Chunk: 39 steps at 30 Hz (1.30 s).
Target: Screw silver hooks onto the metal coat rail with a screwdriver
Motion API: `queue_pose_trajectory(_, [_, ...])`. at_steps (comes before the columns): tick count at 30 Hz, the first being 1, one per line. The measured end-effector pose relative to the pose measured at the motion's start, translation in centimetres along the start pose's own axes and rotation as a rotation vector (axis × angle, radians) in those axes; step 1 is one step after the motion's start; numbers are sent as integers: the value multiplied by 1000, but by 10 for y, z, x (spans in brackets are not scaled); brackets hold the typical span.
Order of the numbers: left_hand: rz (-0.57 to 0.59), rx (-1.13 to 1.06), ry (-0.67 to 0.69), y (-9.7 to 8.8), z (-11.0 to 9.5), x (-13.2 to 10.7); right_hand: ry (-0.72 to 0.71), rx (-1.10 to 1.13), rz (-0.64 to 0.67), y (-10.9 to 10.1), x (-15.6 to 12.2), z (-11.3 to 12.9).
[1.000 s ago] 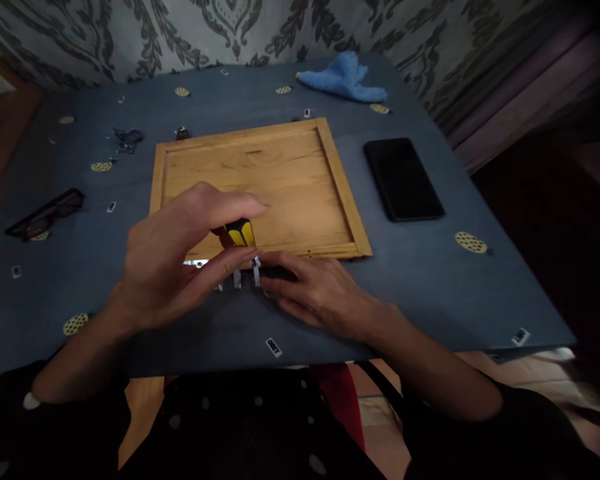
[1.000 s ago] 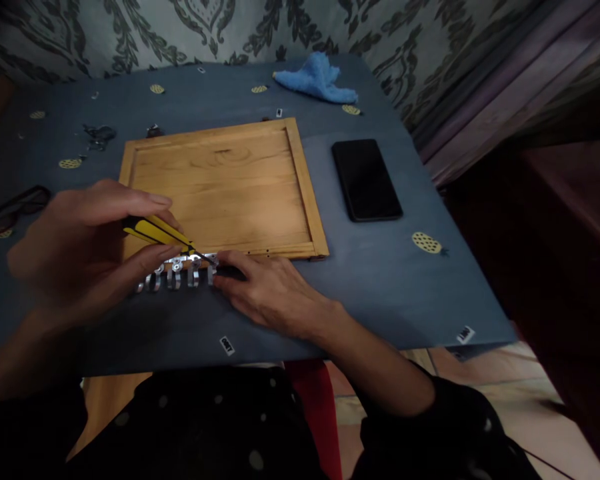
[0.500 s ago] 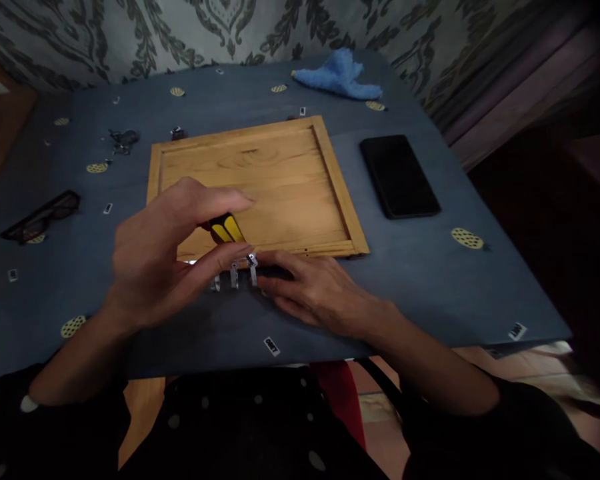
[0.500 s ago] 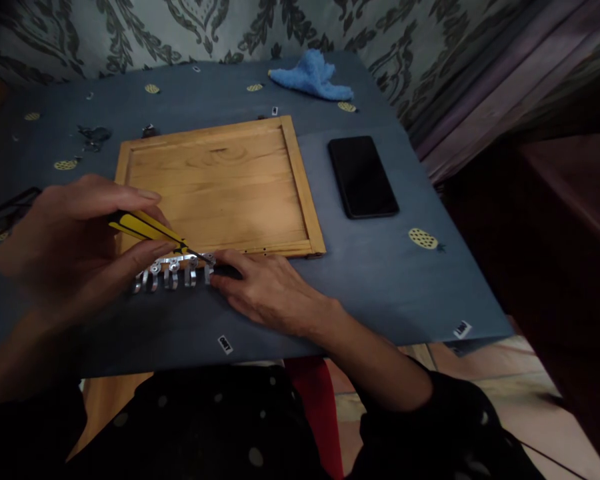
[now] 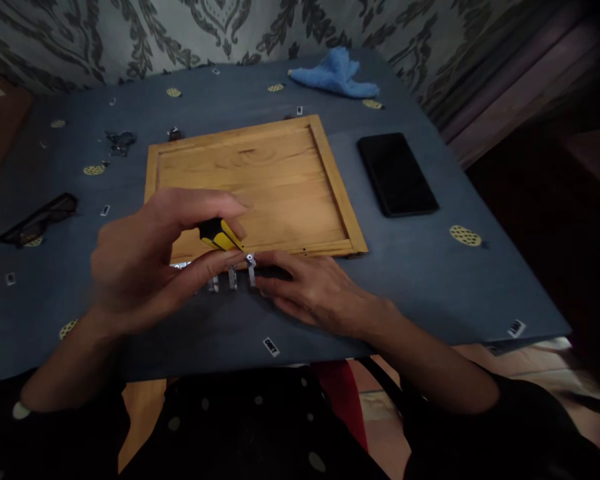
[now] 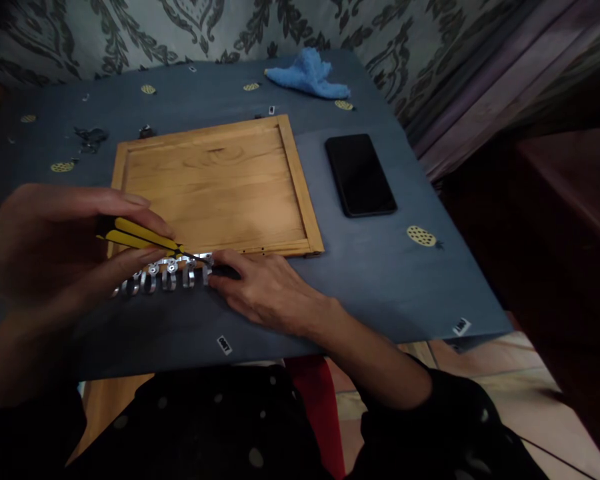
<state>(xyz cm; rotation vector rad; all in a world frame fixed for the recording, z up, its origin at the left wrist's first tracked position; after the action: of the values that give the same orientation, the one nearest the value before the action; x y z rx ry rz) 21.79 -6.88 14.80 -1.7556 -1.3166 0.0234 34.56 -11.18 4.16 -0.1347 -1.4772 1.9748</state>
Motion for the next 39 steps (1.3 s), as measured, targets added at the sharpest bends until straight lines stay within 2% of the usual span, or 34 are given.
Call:
queue_pose_trajectory(4, [-12,-11,-23,0,2,-1,-1,-4,-12,0,1,0])
queue_pose_trajectory(9, [-171,-76,28,-12,0,-2,-13,-25,-22,-1,2,2])
queue_pose_trajectory(11, [-196,-105,26,-13,0,-2,-16,-26,-25,-2,1,2])
queue_pose_trajectory(17, [-84,-52,-41,-4,5,-2,-19,-5,-24,-2,1,2])
queue_pose_trajectory(26, [-90,67,44,-4,0,-1,3,-34,14,1,2,0])
queue_pose_trajectory(39, [-5,91,-23,3,2,2,6,-8,43,2,2,0])
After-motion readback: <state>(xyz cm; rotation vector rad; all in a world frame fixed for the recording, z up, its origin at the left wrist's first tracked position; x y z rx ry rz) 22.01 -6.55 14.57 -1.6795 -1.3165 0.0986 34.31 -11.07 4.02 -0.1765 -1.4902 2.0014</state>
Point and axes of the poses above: each hand's wrist, its own x-axis towards the middle knuckle, its own y-axis out of the palm, z = x × y, the point moved 9 cm from there along x, towards the middle knuckle, and after that the axes turned 4 degrees about -y, right-handed, at the moved point
